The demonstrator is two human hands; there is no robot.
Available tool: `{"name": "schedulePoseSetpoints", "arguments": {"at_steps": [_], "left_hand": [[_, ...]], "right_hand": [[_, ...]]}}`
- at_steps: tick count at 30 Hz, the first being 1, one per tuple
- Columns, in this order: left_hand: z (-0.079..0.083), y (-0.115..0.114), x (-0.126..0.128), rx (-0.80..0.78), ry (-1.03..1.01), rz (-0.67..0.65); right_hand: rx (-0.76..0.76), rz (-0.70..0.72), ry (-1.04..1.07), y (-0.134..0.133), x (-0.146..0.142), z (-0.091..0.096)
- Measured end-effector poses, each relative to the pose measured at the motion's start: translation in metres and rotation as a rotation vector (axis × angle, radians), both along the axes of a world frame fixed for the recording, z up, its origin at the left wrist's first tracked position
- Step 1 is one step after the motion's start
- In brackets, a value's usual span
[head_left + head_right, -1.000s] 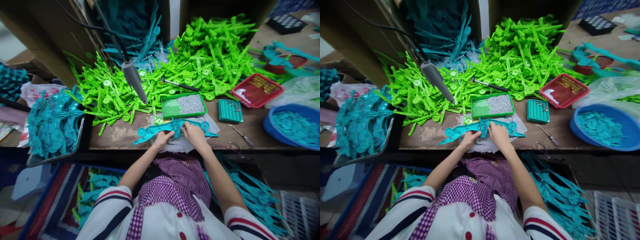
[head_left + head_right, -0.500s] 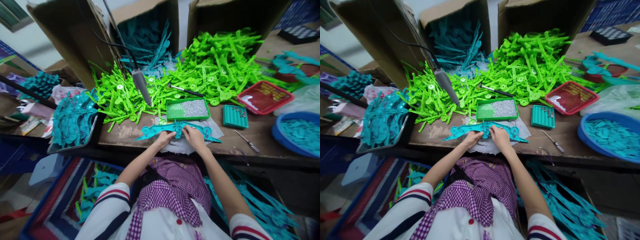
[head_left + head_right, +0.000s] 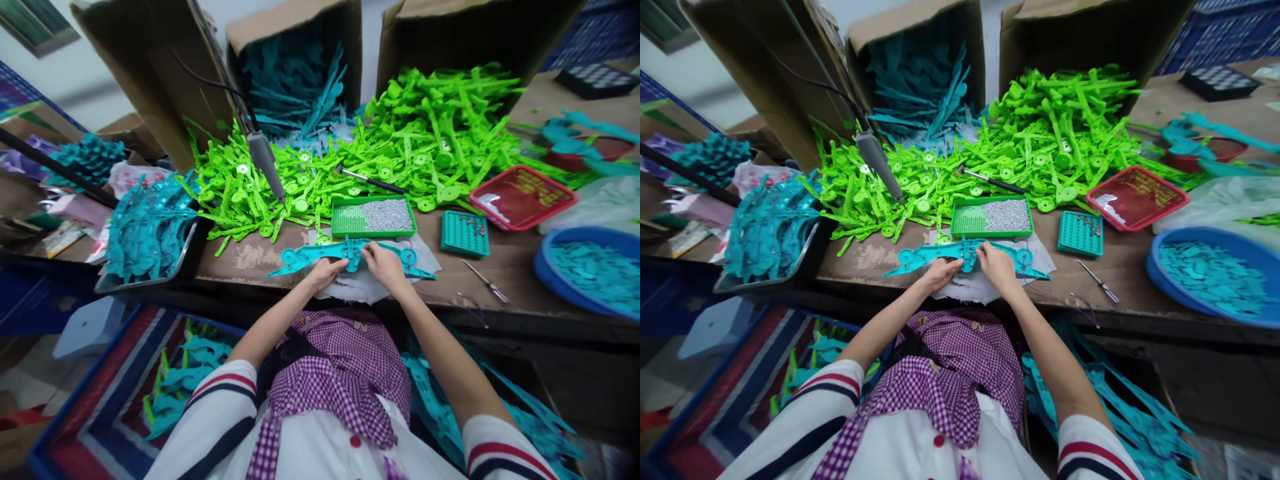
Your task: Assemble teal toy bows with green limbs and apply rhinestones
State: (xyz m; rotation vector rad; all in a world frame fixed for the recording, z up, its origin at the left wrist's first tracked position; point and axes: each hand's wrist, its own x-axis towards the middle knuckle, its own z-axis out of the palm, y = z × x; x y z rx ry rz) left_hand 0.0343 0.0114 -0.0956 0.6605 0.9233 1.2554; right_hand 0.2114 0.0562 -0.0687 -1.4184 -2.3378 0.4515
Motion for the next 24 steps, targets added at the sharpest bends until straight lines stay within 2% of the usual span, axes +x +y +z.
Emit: {"name": "schedulePoseSetpoints", "arguments": {"at_steps": [6,9,14,19,22,24], "left_hand": [[-0.003,0.001,-0.005,-0.104,0.001,0.012],[-0.003,0.001,-0.007,-0.140,-0.013,-0.027],[0.000,0.000,-0.005,-0.088,-0.026,-0.106],[-0.002,0.001,-0.006,-0.093,-0.004,-0.145],[-0.003,0.002,-0.007,-0.125,-0.004,-0.161],[-0.003,0.001,-0.007,-0.132,-0.003,-0.166]], "right_hand": [[0.102,-0.007,0.079,0.003,-0.001,-0.007],[0.146,0.045,0.085,0.005,-0.001,-0.011],[0.058,0.135,0.014,0.011,0.012,-0.012],[-0.018,0.329,0.001,0.025,0.024,0.003],[-0.009,0.298,-0.045,0.023,0.019,0.009],[-0.009,0.228,-0.034,0.014,0.013,0.006]]}}
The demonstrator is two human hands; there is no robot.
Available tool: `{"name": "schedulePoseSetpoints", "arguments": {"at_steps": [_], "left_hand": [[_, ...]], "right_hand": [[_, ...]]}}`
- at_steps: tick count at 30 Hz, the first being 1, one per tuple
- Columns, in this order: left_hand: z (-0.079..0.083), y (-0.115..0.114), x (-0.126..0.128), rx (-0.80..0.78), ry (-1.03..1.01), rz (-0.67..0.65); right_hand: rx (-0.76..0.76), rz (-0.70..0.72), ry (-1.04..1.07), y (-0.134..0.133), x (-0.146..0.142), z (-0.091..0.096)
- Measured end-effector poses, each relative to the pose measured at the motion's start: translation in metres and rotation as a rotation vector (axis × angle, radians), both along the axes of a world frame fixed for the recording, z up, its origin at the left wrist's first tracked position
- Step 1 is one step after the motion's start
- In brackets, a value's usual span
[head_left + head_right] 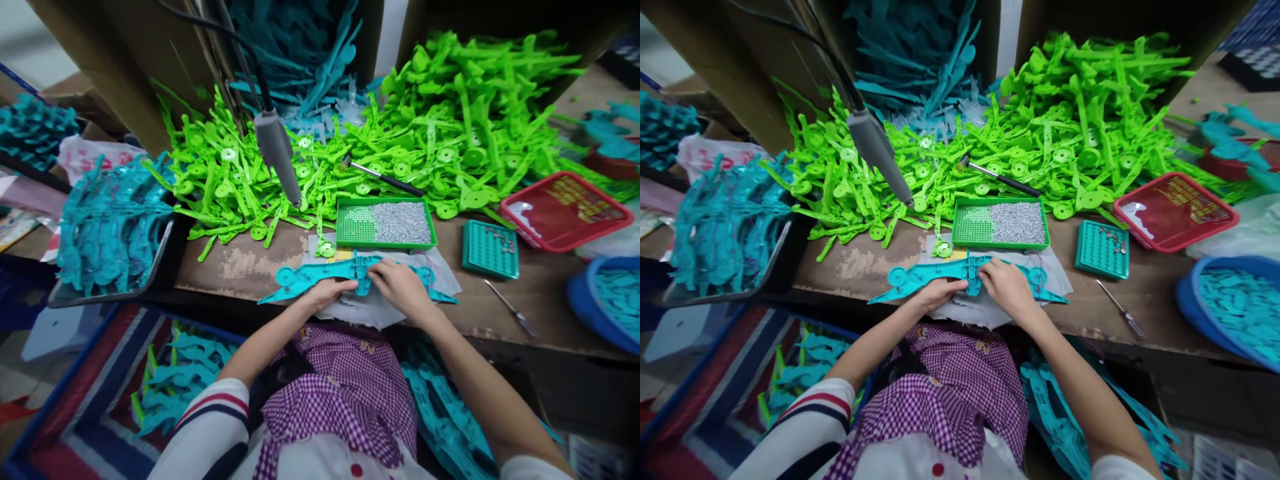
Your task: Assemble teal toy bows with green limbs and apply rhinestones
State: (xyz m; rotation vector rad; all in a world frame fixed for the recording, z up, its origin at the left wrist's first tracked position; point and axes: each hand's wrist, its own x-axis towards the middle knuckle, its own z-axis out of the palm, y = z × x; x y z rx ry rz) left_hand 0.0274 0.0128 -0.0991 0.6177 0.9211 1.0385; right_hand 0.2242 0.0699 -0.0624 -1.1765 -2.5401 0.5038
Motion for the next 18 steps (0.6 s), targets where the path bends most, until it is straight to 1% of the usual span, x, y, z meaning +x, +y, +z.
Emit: {"name": "schedulePoseSetpoints", "arguments": {"at_steps": [3,5,7,9,10,11,13,14,15,16,17,18], "left_hand": [[-0.002,-0.001,0.001,0.004,-0.004,-0.006],[-0.004,-0.001,0.002,0.004,0.001,0.024],[-0.005,0.001,0.000,-0.023,0.010,0.066],[-0.004,0.004,-0.005,-0.082,0.017,0.059],[-0.002,0.005,-0.008,-0.124,0.024,0.016],[0.001,0.005,-0.013,-0.161,0.040,-0.054],[0.011,0.003,-0.023,-0.179,0.131,-0.267],[0.017,0.000,-0.028,-0.140,0.213,-0.387],[0.023,-0.003,-0.033,-0.057,0.324,-0.487],[0.029,-0.006,-0.036,0.068,0.460,-0.549],[0.034,-0.008,-0.040,0.214,0.614,-0.566],[0.038,-0.009,-0.042,0.365,0.777,-0.541]], "right_hand": [[-0.014,-0.163,0.095,-0.017,-0.009,-0.010],[-0.034,-0.249,0.134,-0.024,-0.015,-0.015],[-0.059,-0.289,0.112,-0.025,-0.020,-0.016],[-0.081,-0.315,0.065,-0.021,-0.025,-0.015],[-0.092,-0.325,0.043,-0.018,-0.026,-0.014],[-0.102,-0.335,0.025,-0.016,-0.027,-0.014],[-0.119,-0.341,-0.005,-0.013,-0.028,-0.014],[-0.125,-0.337,-0.019,-0.013,-0.028,-0.015],[-0.128,-0.332,-0.033,-0.013,-0.028,-0.016],[-0.127,-0.328,-0.046,-0.014,-0.028,-0.018],[-0.123,-0.324,-0.056,-0.015,-0.028,-0.019],[-0.119,-0.320,-0.067,-0.016,-0.028,-0.020]]}}
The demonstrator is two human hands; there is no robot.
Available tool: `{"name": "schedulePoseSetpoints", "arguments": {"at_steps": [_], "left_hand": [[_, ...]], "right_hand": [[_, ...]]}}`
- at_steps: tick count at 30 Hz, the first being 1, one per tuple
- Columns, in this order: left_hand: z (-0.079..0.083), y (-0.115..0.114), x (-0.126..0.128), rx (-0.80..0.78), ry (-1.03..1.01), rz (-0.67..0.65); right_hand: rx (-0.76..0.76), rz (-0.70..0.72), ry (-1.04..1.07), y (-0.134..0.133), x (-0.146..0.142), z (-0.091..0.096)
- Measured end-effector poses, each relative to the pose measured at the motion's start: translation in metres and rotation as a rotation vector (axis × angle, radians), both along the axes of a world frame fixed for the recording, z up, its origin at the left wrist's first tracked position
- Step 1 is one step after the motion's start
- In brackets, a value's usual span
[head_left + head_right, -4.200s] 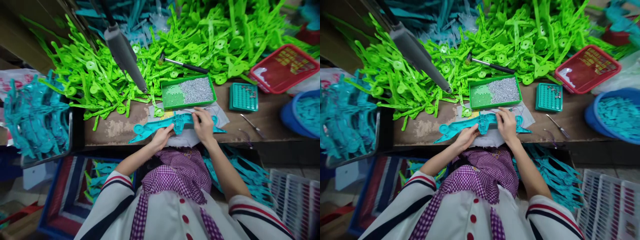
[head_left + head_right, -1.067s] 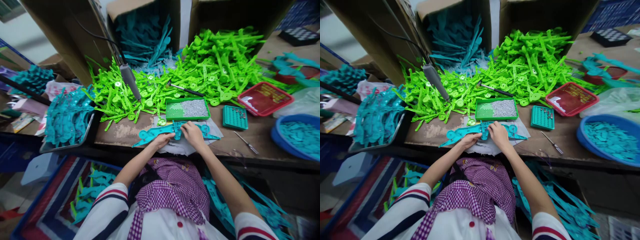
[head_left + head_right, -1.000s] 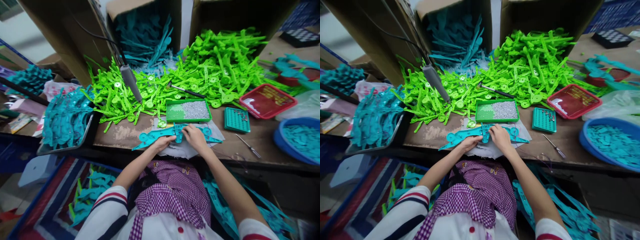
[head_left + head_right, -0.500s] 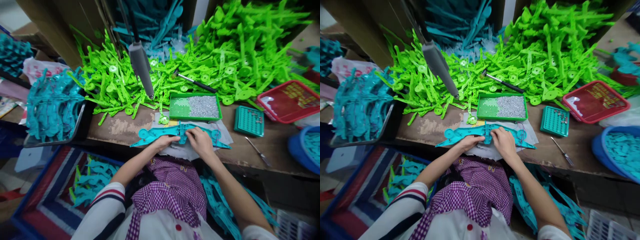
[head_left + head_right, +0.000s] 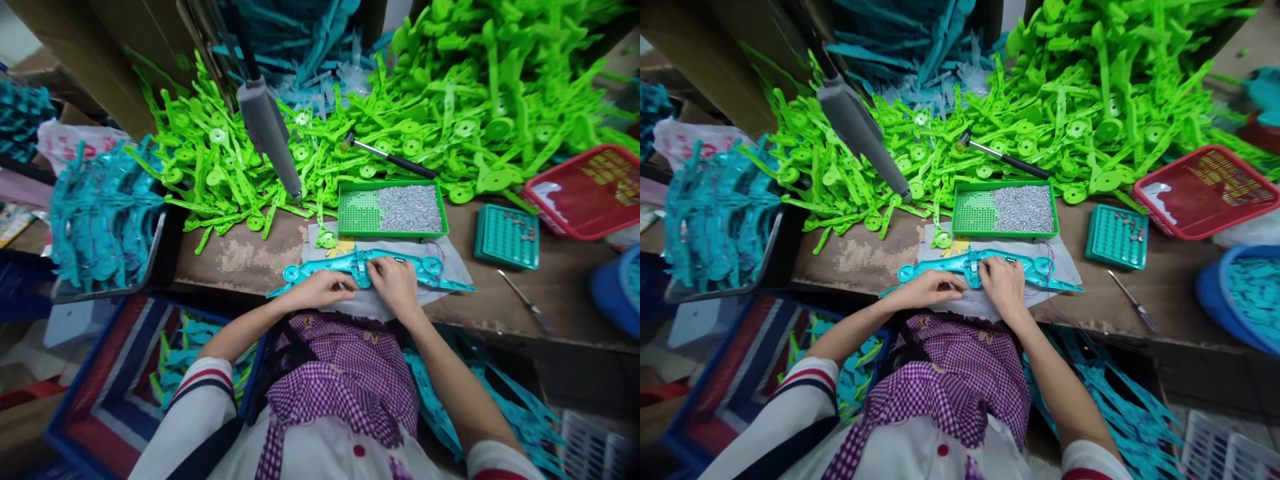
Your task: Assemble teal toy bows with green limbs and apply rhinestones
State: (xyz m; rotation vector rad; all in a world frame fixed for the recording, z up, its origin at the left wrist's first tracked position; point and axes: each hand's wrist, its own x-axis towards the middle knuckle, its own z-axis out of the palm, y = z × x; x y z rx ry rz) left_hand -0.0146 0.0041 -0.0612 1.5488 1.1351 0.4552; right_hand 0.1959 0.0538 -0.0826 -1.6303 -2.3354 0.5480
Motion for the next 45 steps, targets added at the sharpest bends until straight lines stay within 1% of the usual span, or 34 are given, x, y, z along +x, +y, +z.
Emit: {"name": "schedulePoseSetpoints", "arguments": {"at_steps": [2,3,4,5,6,8,11,14,18,21,24,26,28,30,34,39,42,45], "left_hand": [[0.002,0.003,-0.003,0.335,0.217,0.038],[0.000,0.007,-0.003,0.446,0.312,0.063],[-0.003,0.011,-0.003,0.514,0.388,0.083],[-0.007,0.015,-0.003,0.545,0.439,0.093],[-0.011,0.019,-0.003,0.547,0.463,0.095],[-0.018,0.024,-0.004,0.509,0.445,0.102],[-0.020,0.027,-0.004,0.435,0.369,0.165],[-0.017,0.029,-0.002,0.356,0.294,0.199],[-0.014,0.038,0.004,0.287,0.261,0.183],[-0.012,0.045,0.004,0.261,0.288,0.138],[-0.007,0.049,0.000,0.224,0.305,0.090],[-0.004,0.050,-0.004,0.209,0.309,0.085],[-0.002,0.049,-0.008,0.204,0.312,0.081],[-0.002,0.049,-0.010,0.209,0.319,0.068],[-0.002,0.047,-0.012,0.234,0.318,0.057],[-0.002,0.043,-0.012,0.269,0.289,0.075],[-0.004,0.039,-0.011,0.285,0.265,0.089],[-0.007,0.036,-0.012,0.302,0.229,0.112]], "right_hand": [[0.011,0.012,-0.028,-0.002,-0.001,0.001],[0.021,0.023,-0.049,-0.003,-0.002,0.002],[0.037,0.037,-0.075,-0.003,-0.003,0.005],[0.060,0.056,-0.102,-0.003,-0.004,0.007],[0.085,0.083,-0.125,-0.002,-0.005,0.009],[0.125,0.144,-0.149,0.002,-0.005,0.012],[0.130,0.200,-0.118,0.009,-0.001,0.009],[0.124,0.195,-0.064,0.012,0.002,0.002],[0.123,0.143,-0.039,0.008,0.002,-0.004],[0.056,0.127,0.010,0.010,0.009,-0.004],[-0.092,0.137,0.162,0.019,0.025,-0.001],[-0.156,0.141,0.269,0.026,0.035,0.003],[-0.166,0.153,0.328,0.031,0.039,0.006],[-0.144,0.162,0.349,0.033,0.036,0.007],[-0.080,0.120,0.310,0.030,0.029,0.001],[-0.137,0.194,0.284,0.027,0.031,-0.005],[-0.145,0.165,0.298,0.028,0.029,-0.006],[-0.128,0.130,0.272,0.028,0.022,-0.004]]}}
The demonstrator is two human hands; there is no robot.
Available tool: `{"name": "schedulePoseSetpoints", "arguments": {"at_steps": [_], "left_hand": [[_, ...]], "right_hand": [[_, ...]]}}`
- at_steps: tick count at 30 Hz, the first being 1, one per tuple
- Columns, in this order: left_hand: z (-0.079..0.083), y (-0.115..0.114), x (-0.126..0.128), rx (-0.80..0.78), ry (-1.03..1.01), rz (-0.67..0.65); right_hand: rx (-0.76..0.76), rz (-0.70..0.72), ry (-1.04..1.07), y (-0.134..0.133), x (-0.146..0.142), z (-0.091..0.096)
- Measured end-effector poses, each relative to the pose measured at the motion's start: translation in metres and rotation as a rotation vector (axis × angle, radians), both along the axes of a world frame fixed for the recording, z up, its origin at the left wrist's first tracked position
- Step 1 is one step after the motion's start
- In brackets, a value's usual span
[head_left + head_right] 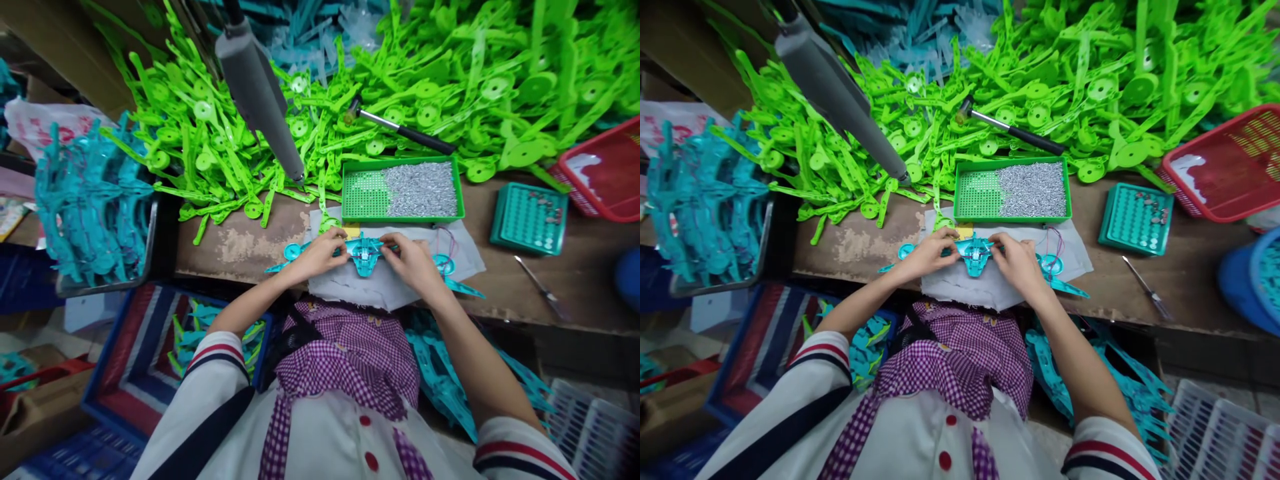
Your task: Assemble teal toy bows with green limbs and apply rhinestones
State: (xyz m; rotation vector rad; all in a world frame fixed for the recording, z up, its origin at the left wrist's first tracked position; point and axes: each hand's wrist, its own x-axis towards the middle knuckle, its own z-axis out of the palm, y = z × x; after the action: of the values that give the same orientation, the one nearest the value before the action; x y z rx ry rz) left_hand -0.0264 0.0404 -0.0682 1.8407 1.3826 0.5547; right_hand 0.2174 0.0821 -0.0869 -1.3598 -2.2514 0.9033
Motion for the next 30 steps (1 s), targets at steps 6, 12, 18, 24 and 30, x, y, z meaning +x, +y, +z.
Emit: {"name": "schedulePoseSetpoints", "arguments": {"at_steps": [6,12,18,24,30], "left_hand": [[-0.004,0.008,-0.013,-0.055,-0.078,0.005],[-0.002,0.017,-0.028,-0.142,-0.181,-0.093],[0.008,0.009,-0.028,-0.060,-0.078,-0.127],[0.008,0.004,-0.027,-0.028,0.018,-0.079],[0.003,-0.002,-0.032,0.037,0.030,-0.025]], "right_hand": [[0.001,0.098,-0.023,0.002,-0.011,0.001],[-0.059,0.138,0.050,0.008,-0.006,-0.004],[-0.100,0.141,-0.098,0.015,-0.013,0.000],[-0.047,0.197,-0.299,0.023,-0.023,0.006],[-0.032,0.250,-0.296,0.017,-0.020,0.019]]}}
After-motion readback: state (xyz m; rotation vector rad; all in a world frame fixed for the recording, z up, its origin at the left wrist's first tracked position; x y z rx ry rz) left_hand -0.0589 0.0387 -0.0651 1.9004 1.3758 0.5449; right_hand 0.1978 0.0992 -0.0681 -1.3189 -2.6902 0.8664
